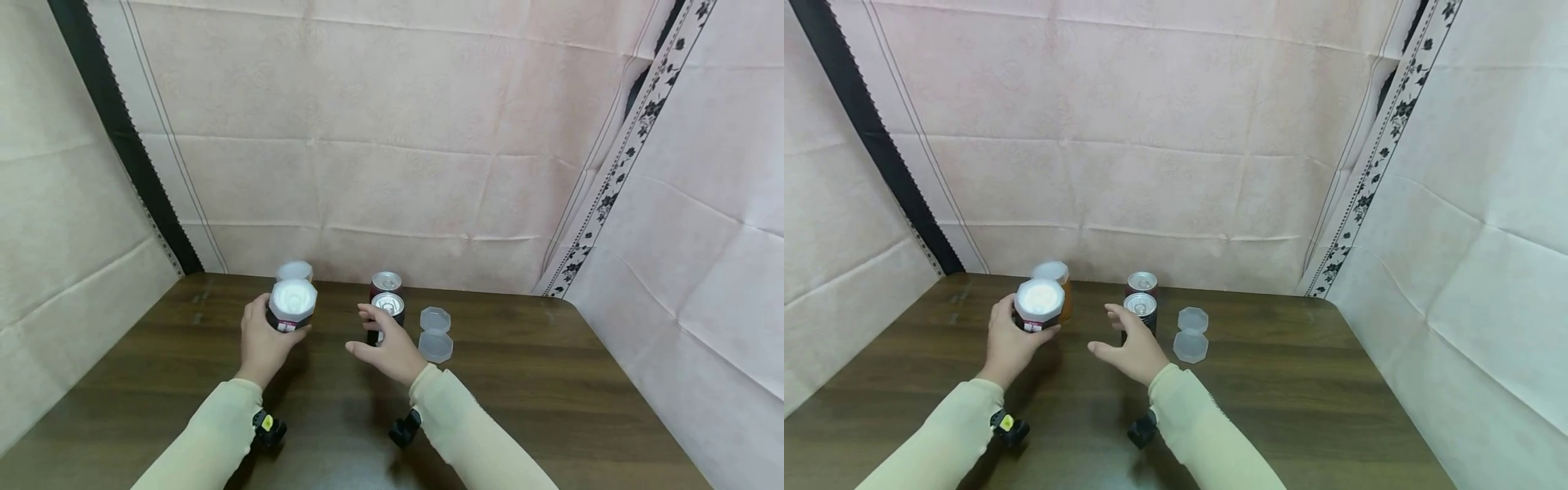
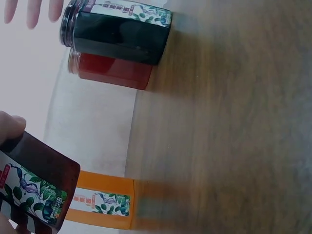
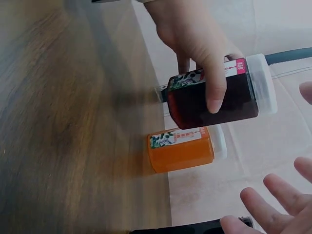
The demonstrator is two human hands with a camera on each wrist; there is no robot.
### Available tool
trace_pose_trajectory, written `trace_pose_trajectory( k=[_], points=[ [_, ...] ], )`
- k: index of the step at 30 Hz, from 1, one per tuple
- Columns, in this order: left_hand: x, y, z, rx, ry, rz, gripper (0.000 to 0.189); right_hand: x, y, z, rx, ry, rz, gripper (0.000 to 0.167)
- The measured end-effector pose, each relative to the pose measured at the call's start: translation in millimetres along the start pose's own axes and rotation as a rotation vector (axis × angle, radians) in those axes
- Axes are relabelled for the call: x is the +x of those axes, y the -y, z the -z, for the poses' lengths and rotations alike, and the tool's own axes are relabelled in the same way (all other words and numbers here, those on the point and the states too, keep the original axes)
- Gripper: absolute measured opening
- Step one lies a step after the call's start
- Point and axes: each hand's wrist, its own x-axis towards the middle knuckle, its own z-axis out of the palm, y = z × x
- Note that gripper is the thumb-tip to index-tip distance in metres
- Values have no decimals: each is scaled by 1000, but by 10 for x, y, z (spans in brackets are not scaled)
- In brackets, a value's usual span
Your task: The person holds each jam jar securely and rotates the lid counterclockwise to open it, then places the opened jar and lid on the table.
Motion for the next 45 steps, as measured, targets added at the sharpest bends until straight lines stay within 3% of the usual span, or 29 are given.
trace_pose_trajectory(
  k=[11,17,32,45],
  points=[
    [-107,-145,-40,57,-10,-180,85,-2,57,39,32,2,-14,67],
    [-161,-203,-89,54,-6,-206,88,-4,88,60,18,-11,-7,68],
    [-341,-362,-161,126,82,-268,78,-32,206,132,6,-26,3,68],
    [-461,-467,-212,187,94,-316,77,-120,307,187,9,-43,-9,69]
  ],
)
